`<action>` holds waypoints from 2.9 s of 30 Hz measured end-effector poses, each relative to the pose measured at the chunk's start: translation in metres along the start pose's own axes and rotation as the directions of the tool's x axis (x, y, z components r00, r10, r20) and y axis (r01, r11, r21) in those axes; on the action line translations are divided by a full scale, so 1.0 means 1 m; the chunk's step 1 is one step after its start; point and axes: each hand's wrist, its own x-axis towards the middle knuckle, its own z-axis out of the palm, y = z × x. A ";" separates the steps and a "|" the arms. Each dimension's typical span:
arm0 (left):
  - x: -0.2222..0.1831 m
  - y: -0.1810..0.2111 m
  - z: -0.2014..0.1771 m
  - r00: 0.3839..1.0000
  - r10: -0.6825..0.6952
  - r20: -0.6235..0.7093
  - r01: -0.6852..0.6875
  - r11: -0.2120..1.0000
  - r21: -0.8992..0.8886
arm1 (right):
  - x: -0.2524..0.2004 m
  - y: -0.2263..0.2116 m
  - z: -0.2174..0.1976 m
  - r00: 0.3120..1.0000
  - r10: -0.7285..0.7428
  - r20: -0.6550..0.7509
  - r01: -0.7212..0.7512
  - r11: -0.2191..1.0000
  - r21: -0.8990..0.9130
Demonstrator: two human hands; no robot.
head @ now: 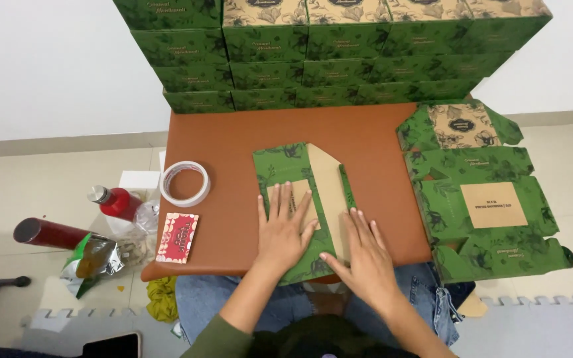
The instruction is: Assembling small cardboard boxes by folding flat sheets along pre-scored lines and stacking the finished products.
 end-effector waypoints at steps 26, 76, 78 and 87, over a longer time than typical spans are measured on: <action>0.007 0.001 -0.012 0.948 -0.106 0.301 0.113 0.994 -0.006 | -0.022 0.001 -0.024 0.975 0.092 0.204 -0.074 0.993 -0.095; -0.008 -0.002 -0.118 0.782 -0.518 0.347 0.621 0.692 -0.368 | 0.034 -0.027 -0.045 0.836 0.221 -0.502 0.073 0.862 0.501; -0.014 -0.013 -0.108 0.767 -0.539 0.349 0.635 0.715 -0.292 | 0.035 -0.043 -0.030 0.930 0.085 -0.358 0.138 0.822 0.553; -0.027 -0.026 -0.064 0.972 -0.235 0.002 0.231 0.952 -0.200 | 0.020 -0.039 0.008 0.954 -0.261 0.147 0.211 0.935 0.285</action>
